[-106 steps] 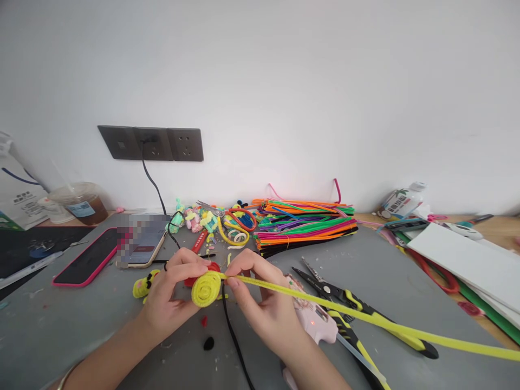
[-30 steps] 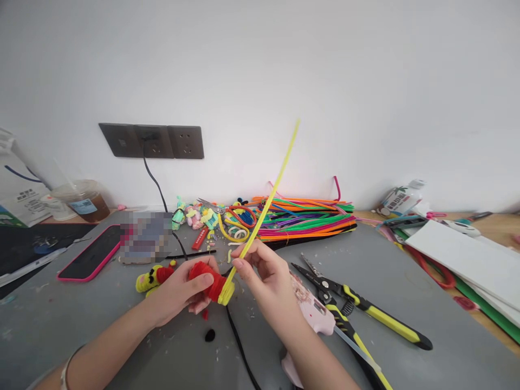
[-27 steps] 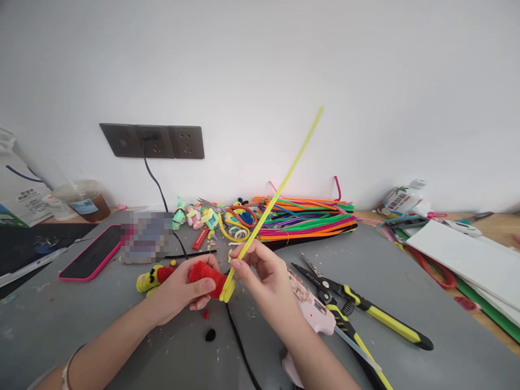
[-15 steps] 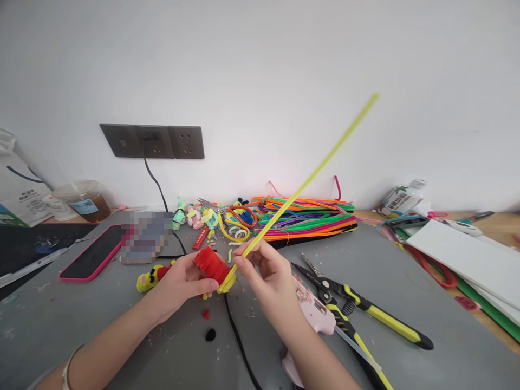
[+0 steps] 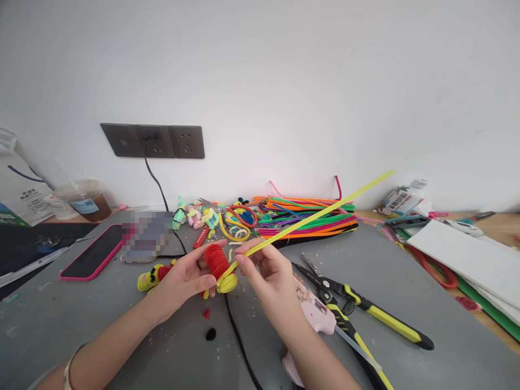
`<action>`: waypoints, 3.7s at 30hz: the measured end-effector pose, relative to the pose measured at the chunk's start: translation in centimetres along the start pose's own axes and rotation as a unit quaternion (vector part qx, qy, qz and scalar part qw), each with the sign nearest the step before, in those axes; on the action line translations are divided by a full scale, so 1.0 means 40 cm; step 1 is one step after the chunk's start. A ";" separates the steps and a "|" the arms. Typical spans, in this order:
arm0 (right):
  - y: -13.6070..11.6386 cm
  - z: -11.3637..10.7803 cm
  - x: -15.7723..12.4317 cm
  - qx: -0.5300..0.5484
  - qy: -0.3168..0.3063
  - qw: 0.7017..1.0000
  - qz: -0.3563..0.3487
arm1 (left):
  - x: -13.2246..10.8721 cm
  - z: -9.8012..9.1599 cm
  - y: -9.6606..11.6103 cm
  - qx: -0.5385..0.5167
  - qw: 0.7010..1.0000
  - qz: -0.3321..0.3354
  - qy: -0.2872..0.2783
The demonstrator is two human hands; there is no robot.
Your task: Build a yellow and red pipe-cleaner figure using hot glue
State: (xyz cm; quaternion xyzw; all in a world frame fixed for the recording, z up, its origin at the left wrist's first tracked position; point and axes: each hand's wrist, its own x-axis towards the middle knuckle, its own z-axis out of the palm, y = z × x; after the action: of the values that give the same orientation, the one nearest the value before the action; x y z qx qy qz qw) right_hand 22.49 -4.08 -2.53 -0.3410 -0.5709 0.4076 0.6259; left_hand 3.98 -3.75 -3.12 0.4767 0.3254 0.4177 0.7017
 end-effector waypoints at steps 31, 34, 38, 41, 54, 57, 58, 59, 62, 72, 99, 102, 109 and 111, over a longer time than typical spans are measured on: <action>0.002 0.000 -0.004 0.011 -0.012 1.000 0.000 | -0.007 -0.001 0.002 0.018 1.000 0.016 -0.020; 0.004 0.000 -0.004 0.002 -0.015 1.000 -0.003 | -0.007 -0.001 0.001 0.020 0.999 0.020 -0.023; 0.003 0.000 -0.005 -0.008 -0.022 1.000 -0.004 | -0.008 0.001 0.002 0.020 0.999 0.030 -0.021; -0.001 0.002 -0.005 -0.008 -0.018 1.000 -0.003 | -0.010 0.001 0.004 0.025 0.999 0.039 -0.014; -0.004 0.002 -0.004 0.007 -0.029 0.999 0.014 | -0.012 -0.005 -0.002 0.004 0.996 0.081 -0.024; -0.004 0.003 -0.004 0.008 -0.037 0.999 0.021 | -0.015 -0.003 0.002 0.011 0.996 0.089 -0.026; -0.004 0.003 -0.004 0.007 -0.040 0.999 0.022 | -0.016 -0.003 0.003 0.011 0.995 0.091 -0.026; -0.003 0.004 -0.004 0.008 -0.040 0.999 0.023 | -0.017 -0.002 0.004 0.011 0.995 0.092 -0.027; -0.002 0.005 -0.003 0.015 -0.033 0.999 0.022 | -0.019 0.000 0.004 0.012 0.995 0.092 -0.029; -0.003 -0.003 0.007 -0.026 -0.036 0.998 0.047 | -0.017 -0.009 0.005 -0.006 0.996 0.087 0.006; 0.002 0.000 -0.005 -0.132 -0.121 0.984 -0.008 | -0.002 -0.010 -0.003 -0.013 0.979 0.126 0.162; -0.016 0.004 -0.004 -0.151 -0.129 0.980 -0.007 | 0.000 -0.006 -0.001 0.011 0.973 0.136 0.186; -0.018 0.006 0.000 -0.161 -0.201 0.964 -0.065 | -0.001 -0.004 -0.005 0.071 0.966 0.157 0.192; -0.015 0.006 0.000 -0.153 -0.214 0.962 -0.074 | 0.001 -0.004 -0.006 0.067 0.965 0.157 0.201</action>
State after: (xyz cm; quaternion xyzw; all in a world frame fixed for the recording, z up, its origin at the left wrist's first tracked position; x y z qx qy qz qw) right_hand 22.31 -4.33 -1.97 -0.2945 -0.7708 0.3313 0.4576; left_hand 3.92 -3.69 -3.42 0.4737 0.4084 0.5869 0.5141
